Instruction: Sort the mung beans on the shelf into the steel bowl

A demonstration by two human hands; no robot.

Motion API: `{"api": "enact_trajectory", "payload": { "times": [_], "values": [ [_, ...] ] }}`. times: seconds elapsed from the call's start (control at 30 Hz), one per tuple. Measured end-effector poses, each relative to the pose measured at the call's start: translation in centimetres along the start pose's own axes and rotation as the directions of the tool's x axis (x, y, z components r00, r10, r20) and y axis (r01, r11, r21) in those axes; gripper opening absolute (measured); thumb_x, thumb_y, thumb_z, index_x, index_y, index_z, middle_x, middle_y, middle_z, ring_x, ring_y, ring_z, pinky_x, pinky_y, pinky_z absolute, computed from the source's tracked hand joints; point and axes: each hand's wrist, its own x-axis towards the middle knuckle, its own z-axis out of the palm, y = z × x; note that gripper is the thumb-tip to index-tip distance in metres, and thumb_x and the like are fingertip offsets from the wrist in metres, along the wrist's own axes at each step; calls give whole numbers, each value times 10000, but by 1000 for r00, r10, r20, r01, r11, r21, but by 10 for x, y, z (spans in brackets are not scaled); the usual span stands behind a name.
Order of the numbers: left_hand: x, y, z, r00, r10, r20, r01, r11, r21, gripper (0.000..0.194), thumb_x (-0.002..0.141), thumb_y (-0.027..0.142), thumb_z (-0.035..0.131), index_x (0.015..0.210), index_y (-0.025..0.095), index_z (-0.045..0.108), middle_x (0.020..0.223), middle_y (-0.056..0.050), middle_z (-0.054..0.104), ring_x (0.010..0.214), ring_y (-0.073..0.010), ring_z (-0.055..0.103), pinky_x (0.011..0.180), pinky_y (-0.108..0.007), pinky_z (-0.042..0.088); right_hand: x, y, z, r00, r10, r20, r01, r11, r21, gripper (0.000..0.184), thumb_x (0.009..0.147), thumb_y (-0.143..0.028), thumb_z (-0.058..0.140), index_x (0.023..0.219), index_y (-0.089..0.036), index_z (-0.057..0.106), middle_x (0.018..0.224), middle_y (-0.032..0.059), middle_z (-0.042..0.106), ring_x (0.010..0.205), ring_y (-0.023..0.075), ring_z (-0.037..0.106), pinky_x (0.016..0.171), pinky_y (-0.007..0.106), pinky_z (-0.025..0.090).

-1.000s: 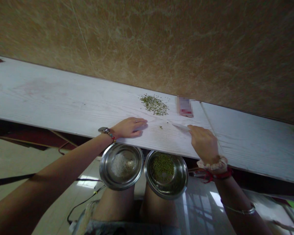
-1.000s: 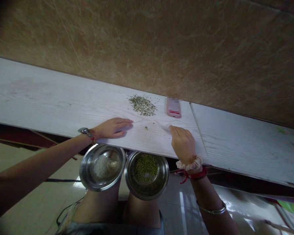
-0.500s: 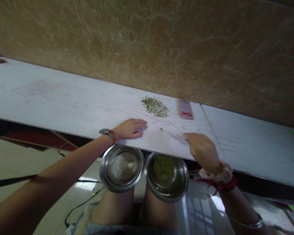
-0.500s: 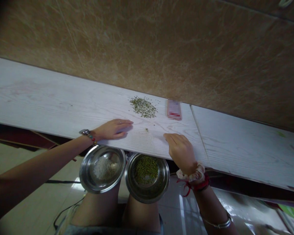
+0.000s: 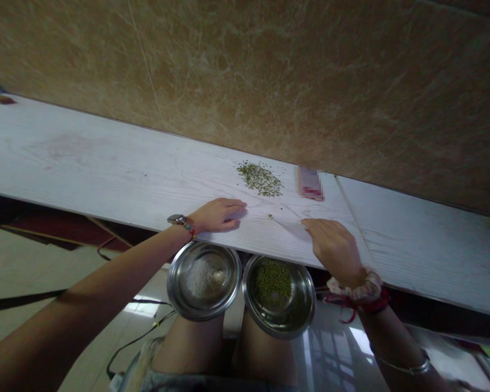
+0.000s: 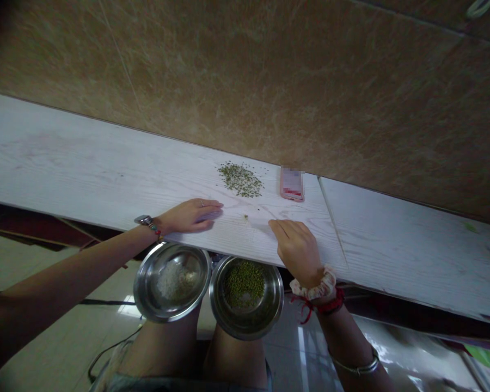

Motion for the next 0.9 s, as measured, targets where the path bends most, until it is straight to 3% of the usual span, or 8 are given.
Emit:
{"api": "enact_trajectory", "payload": {
  "times": [0.9],
  "values": [
    [0,-2,2,1000,8,-18,-8,1000,-14,360,874,311,450,1181,145,538,1325,-112,512,1165,-216,520,967,-340,412,8,-1,12,999,39,-15,-39,999,-29,230,826,-51,444,927,-126,636,805,62,704,723,169,610,680,287,430]
  ]
}}
